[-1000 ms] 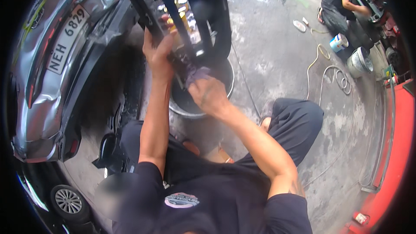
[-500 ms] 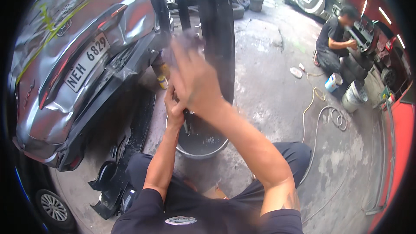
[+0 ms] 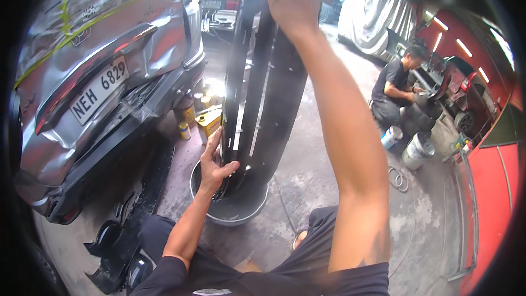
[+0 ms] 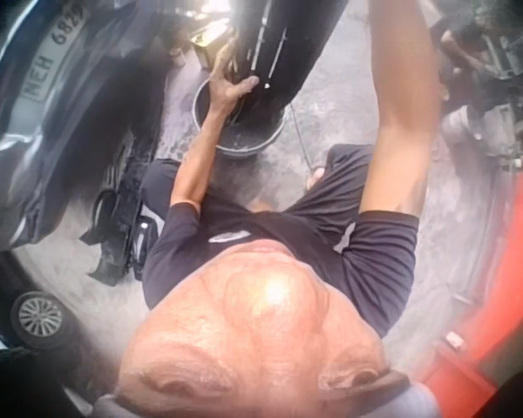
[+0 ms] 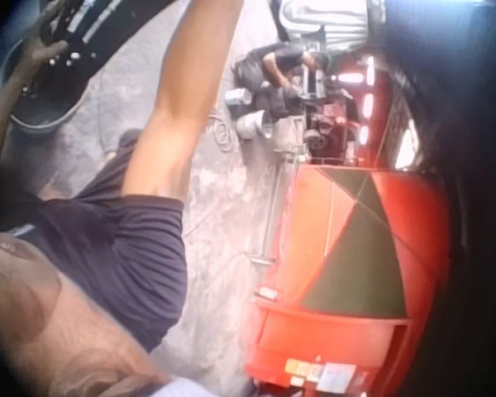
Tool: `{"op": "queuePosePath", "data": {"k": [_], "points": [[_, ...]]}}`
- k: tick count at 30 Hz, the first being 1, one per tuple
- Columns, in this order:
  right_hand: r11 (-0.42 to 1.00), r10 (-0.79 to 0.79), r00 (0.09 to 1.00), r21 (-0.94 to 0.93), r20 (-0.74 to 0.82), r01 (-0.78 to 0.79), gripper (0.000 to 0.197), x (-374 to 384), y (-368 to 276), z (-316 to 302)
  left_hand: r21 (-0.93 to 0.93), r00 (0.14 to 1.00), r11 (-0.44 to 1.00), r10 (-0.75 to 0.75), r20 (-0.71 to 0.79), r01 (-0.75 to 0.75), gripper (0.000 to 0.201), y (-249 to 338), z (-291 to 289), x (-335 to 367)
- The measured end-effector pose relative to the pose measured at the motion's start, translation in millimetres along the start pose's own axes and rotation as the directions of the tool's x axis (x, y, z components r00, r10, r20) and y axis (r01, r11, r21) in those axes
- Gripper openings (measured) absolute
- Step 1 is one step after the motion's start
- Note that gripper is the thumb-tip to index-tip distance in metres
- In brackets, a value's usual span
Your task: The person sits on the floor and wipes a black car grille with a cloth. They repeatedly dip the cloth into a bucket of water, wring it out, and wipe the grille's surface and edges. The person also wipes their hands with the cloth during the process.
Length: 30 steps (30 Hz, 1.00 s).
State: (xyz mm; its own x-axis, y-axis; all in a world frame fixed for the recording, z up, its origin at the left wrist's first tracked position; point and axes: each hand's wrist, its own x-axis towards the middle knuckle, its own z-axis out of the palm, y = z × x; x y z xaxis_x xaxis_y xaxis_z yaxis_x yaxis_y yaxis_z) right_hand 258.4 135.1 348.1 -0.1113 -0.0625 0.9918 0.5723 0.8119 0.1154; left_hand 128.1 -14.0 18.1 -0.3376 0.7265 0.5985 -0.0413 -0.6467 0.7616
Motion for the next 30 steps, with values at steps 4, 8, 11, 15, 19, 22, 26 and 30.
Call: {"op": "queuePosePath", "data": {"k": [4, 8, 11, 15, 19, 22, 26, 30], "points": [[0.992, -0.124, 0.992, -0.006, -0.036, 0.124, 0.031, -2, 29, -4, 0.178, 1.0, 0.984, 0.021, 0.013, -0.023, 0.101, -1, 6, 3], [0.994, 0.0, 0.996, -0.104, 0.092, 0.01, 0.037, 43, 66, 15, 0.293, 0.998, 0.956, -0.019, 0.065, 0.0, 0.106, 16, -8, -7], [0.986, -0.028, 1.0, -0.165, 0.004, 0.028, 0.044, 92, 181, 39, 0.272, 0.994, 0.961, 0.025, 0.109, -0.054, 0.106, 10, 2, -13], [0.963, 0.039, 0.999, -0.266, -0.003, -0.038, 0.046, 111, 232, 24, 0.182, 0.997, 0.983, 0.001, 0.083, -0.016, 0.099, 20, 7, -7], [0.954, 0.17, 0.98, -0.266, 0.106, -0.137, 0.039, 83, 124, -21, 0.206, 0.997, 0.978, 0.004, 0.071, -0.019, 0.099, 24, -6, -6], [0.945, 0.126, 0.938, -0.326, 0.323, -0.014, 0.042, 42, 86, -49, 0.244, 0.997, 0.969, 0.024, 0.073, -0.041, 0.1, 20, -6, -1], [0.935, 0.047, 0.797, -0.307, 0.602, 0.177, 0.042, 40, 75, -74, 0.288, 0.996, 0.958, -0.01, 0.089, -0.016, 0.107, 28, -24, 5], [0.802, 0.06, 0.747, -0.477, 0.662, 0.359, 0.038, 103, 104, -88, 0.268, 0.993, 0.963, 0.007, 0.115, -0.037, 0.105, 34, -8, 9]]}}
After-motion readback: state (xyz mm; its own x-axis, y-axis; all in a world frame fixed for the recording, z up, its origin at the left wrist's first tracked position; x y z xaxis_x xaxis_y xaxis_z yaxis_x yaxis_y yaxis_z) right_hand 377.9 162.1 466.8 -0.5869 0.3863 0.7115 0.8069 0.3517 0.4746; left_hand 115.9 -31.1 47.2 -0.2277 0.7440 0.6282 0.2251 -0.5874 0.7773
